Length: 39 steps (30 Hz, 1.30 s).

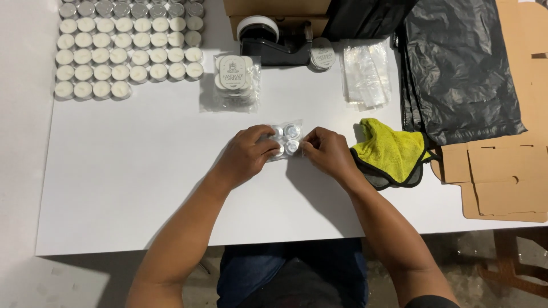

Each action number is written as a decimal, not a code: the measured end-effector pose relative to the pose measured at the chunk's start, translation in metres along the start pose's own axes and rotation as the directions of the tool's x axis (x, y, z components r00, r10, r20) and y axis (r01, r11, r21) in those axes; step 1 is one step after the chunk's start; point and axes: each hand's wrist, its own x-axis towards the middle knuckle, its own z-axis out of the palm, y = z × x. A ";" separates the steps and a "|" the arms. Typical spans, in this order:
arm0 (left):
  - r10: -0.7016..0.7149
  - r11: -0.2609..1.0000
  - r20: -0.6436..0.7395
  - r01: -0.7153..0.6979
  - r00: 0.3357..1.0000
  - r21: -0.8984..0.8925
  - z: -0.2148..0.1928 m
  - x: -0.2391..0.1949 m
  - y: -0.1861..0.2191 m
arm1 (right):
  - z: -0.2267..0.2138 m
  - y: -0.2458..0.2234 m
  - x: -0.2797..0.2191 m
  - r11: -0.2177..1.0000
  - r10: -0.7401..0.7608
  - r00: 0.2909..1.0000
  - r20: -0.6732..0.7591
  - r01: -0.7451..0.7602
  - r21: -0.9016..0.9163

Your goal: Wiping individual tea light candles with a cloth and placing them into small plastic bags.

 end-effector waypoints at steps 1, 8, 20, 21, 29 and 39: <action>0.005 1.000 0.000 -0.005 1.000 -0.001 0.001 -0.001 -0.002 | -0.001 -0.003 0.000 1.000 0.001 1.000 -0.005 -0.001 -0.001; -0.029 0.998 0.032 0.031 0.999 -0.058 -0.005 0.003 -0.003 | -0.019 -0.035 -0.006 0.996 0.067 0.995 0.072 -0.063 -0.057; 0.091 0.978 -0.056 -0.100 0.994 -0.182 -0.016 0.000 -0.023 | -0.041 0.009 0.210 0.770 -0.616 0.759 -0.212 0.523 -0.366; 0.075 0.973 -0.057 -0.086 0.996 -0.213 -0.019 0.000 -0.025 | -0.035 0.016 0.228 0.690 -0.705 0.676 -0.215 0.585 -0.427; 0.090 0.968 -0.097 -0.110 0.991 -0.224 -0.023 0.004 -0.029 | -0.035 -0.023 0.242 0.874 -0.356 0.930 -0.094 0.296 -0.387; 0.076 0.971 -0.093 -0.095 0.993 -0.219 -0.022 0.003 -0.029 | -0.050 -0.028 0.258 0.911 -0.159 0.987 0.000 0.147 -0.385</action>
